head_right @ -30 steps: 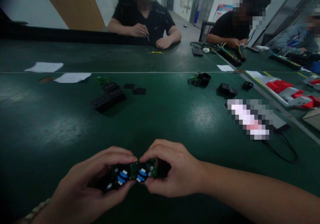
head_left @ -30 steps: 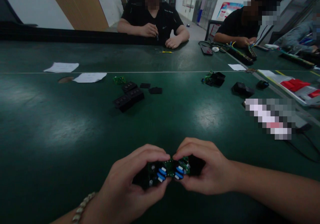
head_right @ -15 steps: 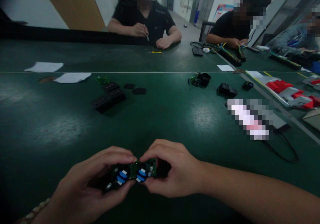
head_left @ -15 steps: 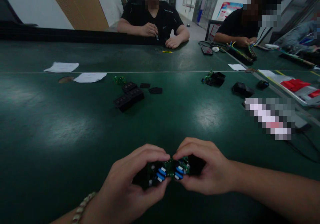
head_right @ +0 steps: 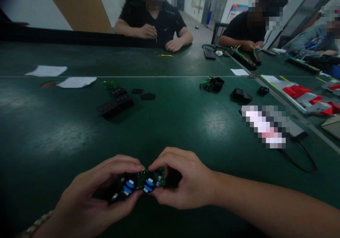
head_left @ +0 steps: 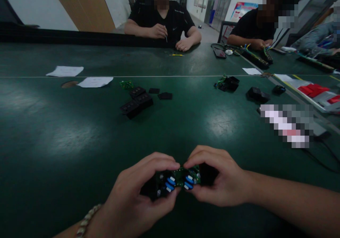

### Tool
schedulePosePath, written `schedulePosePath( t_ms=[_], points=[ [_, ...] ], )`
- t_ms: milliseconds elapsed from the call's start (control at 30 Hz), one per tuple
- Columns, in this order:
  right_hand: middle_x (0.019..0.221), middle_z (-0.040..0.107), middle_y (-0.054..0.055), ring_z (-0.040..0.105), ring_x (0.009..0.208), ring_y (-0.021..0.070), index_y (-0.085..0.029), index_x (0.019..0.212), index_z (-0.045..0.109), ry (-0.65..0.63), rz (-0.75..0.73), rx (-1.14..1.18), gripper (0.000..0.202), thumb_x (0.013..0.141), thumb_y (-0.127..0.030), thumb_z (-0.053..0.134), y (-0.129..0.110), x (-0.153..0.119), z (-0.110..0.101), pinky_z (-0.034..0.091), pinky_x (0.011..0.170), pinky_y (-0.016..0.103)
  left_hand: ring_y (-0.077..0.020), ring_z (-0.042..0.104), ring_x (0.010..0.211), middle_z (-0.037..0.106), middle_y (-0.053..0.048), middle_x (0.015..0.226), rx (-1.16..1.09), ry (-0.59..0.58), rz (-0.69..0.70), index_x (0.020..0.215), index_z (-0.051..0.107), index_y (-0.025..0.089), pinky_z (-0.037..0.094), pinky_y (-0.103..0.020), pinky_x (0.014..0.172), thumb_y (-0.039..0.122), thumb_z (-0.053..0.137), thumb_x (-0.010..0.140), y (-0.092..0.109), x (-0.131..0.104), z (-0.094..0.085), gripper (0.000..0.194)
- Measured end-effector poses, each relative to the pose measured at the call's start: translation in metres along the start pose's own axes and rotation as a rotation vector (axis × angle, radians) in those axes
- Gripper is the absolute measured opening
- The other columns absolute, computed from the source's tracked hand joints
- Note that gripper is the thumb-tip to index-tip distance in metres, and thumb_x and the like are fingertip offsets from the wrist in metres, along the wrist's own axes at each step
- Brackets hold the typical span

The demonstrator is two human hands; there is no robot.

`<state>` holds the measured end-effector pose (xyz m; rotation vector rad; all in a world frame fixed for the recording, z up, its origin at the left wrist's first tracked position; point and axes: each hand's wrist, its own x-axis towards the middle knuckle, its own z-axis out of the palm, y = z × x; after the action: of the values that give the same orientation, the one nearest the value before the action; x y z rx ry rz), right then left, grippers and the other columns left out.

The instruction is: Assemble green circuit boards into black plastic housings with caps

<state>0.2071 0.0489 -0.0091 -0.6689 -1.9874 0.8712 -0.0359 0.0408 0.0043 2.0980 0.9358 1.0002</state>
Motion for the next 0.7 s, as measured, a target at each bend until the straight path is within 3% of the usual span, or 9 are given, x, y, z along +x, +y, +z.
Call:
schedulePosePath(
  t_ms=[700],
  points=[
    [0.098, 0.072, 0.010, 0.069, 0.080, 0.0191, -0.015, 0.117, 0.066, 0.011, 0.053, 0.023, 0.039, 0.079, -0.013, 0.077, 0.0002, -0.0016, 0.0009, 0.056, 0.063, 0.030, -0.0179, 0.079, 0.089, 0.079, -0.001, 0.102, 0.058, 0.043, -0.009, 0.110, 0.069, 0.028, 0.066, -0.026, 0.079, 0.006, 0.075, 0.078, -0.0027, 0.0002, 0.0026, 0.039]
  ],
)
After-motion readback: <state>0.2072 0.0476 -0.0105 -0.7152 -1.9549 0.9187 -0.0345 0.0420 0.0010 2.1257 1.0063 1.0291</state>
